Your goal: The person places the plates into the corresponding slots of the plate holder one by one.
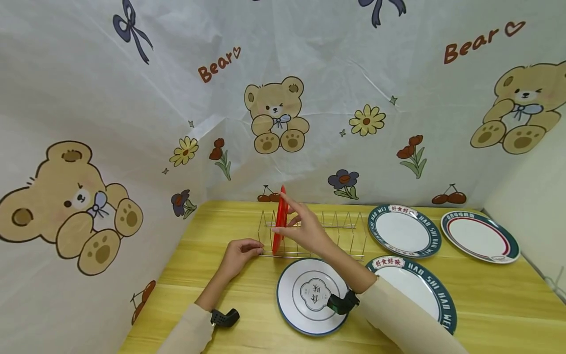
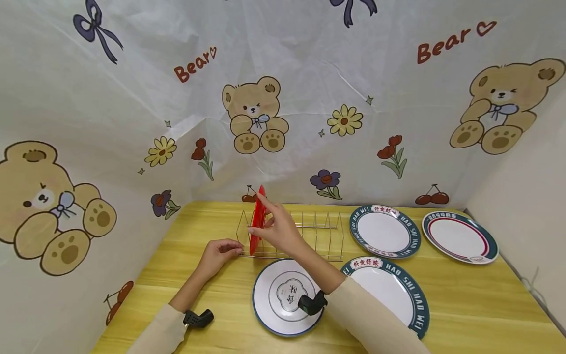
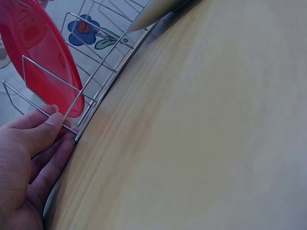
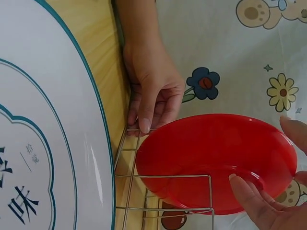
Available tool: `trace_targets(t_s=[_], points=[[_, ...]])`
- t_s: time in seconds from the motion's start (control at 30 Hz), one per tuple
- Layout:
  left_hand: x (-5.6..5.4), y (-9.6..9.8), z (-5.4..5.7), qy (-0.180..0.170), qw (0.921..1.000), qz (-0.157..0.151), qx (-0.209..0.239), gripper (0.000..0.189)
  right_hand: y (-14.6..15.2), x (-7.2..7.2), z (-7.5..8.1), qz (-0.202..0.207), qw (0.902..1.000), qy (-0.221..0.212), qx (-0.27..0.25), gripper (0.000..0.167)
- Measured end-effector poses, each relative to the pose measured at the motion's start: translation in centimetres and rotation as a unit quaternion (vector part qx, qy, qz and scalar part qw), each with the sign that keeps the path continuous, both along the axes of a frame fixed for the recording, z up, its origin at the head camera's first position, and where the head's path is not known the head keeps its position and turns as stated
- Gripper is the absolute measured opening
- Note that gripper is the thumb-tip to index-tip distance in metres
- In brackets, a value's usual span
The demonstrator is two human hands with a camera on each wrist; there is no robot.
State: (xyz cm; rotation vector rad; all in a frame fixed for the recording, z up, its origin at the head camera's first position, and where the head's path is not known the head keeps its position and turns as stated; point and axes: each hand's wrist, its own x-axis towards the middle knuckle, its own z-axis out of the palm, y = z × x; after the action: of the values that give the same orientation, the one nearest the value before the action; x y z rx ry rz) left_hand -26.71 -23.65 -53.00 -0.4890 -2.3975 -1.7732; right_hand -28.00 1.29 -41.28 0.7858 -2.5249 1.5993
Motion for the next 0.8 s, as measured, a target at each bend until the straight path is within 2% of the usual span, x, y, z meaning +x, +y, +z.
trace_targets(t_s=[0.27,0.57,0.7,0.8], points=[[0.0,0.3,0.0,-0.002,0.9998,0.013,-0.012,0.011,2.7,2.6,-1.1,-0.013,0.9995,-0.025,-0.018,0.085],[-0.2,0.1,-0.2,-0.008,0.9998,0.015,-0.011,0.012,6.7,5.4,-1.8,-0.027,0.9992,-0.013,-0.028,0.076],[-0.9,-0.2,-1.4,-0.01,0.9998,0.017,-0.007,0.012,9.2,6.4,-1.9,-0.047,0.9987,-0.01,-0.02,0.065],[-1.0,-0.3,-1.7,-0.01,0.9997,0.018,-0.01,0.012,11.2,7.0,-2.2,-0.063,0.9979,-0.006,-0.014,0.057]])
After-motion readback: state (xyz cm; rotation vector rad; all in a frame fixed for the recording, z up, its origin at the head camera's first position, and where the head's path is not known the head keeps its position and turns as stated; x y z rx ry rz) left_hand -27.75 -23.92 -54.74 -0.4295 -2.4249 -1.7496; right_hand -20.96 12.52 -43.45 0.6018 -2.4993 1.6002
